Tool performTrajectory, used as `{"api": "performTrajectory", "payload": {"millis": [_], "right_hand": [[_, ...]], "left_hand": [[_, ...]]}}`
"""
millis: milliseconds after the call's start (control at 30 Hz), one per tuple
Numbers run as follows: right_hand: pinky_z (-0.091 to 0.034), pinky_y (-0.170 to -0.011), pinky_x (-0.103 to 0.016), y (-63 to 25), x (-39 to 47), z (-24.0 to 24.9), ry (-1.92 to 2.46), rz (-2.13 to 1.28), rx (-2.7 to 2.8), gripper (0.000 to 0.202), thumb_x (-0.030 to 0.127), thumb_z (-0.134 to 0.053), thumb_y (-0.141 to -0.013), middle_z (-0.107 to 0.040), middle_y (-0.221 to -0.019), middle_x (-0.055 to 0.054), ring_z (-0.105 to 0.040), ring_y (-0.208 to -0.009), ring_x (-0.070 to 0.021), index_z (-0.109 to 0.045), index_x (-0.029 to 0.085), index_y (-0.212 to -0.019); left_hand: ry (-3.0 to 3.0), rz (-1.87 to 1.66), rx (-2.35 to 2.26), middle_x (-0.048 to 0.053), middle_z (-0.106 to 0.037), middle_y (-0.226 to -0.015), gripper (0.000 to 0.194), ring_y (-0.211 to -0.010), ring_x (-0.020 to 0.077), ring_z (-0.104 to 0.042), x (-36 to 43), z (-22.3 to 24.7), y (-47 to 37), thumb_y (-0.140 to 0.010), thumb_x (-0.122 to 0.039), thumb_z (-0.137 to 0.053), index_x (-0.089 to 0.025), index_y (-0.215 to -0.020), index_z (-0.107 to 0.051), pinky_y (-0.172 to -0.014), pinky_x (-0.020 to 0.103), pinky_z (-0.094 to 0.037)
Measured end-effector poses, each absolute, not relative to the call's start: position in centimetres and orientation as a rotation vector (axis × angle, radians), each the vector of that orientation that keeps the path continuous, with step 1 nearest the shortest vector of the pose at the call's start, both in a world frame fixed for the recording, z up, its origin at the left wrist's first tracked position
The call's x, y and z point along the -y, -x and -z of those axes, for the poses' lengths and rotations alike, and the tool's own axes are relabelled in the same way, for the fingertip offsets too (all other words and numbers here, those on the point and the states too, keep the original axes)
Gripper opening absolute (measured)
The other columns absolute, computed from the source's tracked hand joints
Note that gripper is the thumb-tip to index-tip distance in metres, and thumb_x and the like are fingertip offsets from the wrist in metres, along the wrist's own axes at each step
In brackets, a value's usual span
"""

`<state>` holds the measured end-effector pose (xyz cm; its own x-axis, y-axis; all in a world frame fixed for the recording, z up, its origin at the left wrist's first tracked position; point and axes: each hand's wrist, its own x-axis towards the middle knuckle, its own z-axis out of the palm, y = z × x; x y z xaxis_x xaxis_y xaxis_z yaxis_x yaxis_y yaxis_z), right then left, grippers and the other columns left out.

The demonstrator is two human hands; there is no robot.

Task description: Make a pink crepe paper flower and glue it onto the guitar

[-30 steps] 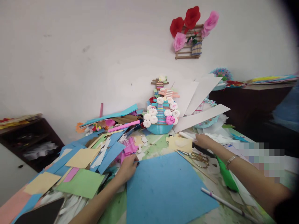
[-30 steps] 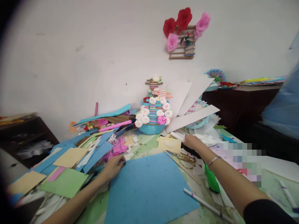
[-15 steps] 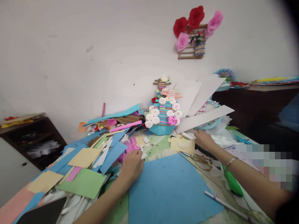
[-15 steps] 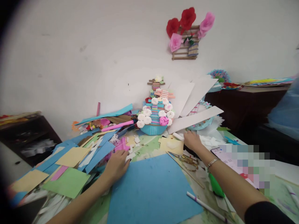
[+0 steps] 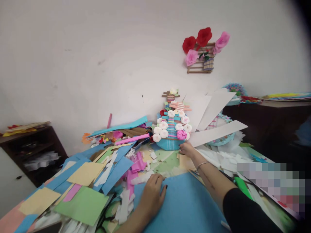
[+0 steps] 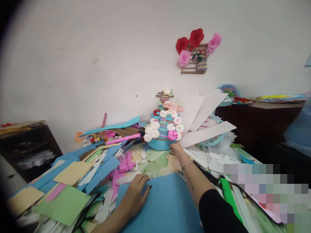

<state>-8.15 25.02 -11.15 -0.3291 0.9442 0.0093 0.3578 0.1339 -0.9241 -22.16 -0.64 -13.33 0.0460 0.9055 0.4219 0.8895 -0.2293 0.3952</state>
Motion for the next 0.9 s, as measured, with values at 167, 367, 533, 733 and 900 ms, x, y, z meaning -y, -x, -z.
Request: {"api": "performTrajectory", "payload": {"millis": [167, 367, 533, 733, 900], "right_hand": [[-0.051, -0.081, -0.040, 9.3, -25.3, 10.8, 1.346, -1.391, 1.403, 0.032, 0.032, -0.053, -0.090, -0.056, -0.116, -0.009, -0.058, -0.098, -0.0200, -0.053, 0.015, -0.118], [-0.051, -0.081, -0.040, 9.5, -23.7, 9.6, 1.279, -1.442, 1.187, 0.032, 0.032, -0.053, -0.090, -0.055, -0.117, -0.009, -0.058, -0.098, -0.0201, -0.053, 0.016, -0.118], [-0.051, -0.080, -0.039, 7.4, -20.6, 6.6, 1.130, -1.452, 1.181, 0.030, 0.031, -0.053, -0.090, -0.057, -0.114, -0.008, -0.058, -0.096, -0.0192, -0.054, 0.015, -0.115], [-0.051, -0.069, -0.028, 4.7, -11.8, 4.8, 0.901, -1.524, 1.164, 0.020, 0.021, -0.070, -0.071, -0.065, -0.085, -0.004, -0.060, -0.072, -0.0145, -0.062, 0.016, -0.089], [-0.053, -0.064, -0.028, 3.8, -5.2, 5.2, 0.827, -1.561, 1.055, 0.031, 0.029, -0.081, -0.058, -0.061, -0.075, 0.001, -0.056, -0.067, -0.0122, -0.063, 0.018, -0.080]], "left_hand": [[-2.325, -1.184, -1.864, 0.010, -0.062, -0.099, 0.019, -0.094, 0.0219, -0.058, 0.2, 14.4, 22.3, -0.084, -0.011, -0.043, -0.017, -0.097, -0.055, -0.084, 0.041, -0.051], [-2.459, -1.415, -1.855, 0.010, -0.062, -0.097, 0.019, -0.092, 0.0211, -0.060, 0.3, 13.0, 22.3, -0.082, -0.008, -0.045, -0.016, -0.097, -0.055, -0.081, 0.039, -0.053], [-2.483, -1.658, -1.913, 0.010, -0.061, -0.098, 0.020, -0.096, 0.0217, -0.059, 1.0, 8.3, 23.6, -0.082, -0.009, -0.048, -0.017, -0.098, -0.056, -0.083, 0.038, -0.051], [-2.378, -1.892, -2.178, 0.010, -0.057, -0.096, 0.019, -0.093, 0.0232, -0.053, 3.0, 2.7, 24.2, -0.081, -0.013, -0.054, -0.016, -0.100, -0.058, -0.084, 0.040, -0.044], [-2.380, -1.869, -2.377, 0.017, -0.054, -0.107, 0.045, -0.101, 0.0295, -0.048, 2.9, 1.6, 22.6, -0.077, -0.030, -0.063, -0.009, -0.115, -0.050, -0.090, 0.046, -0.038]]}}
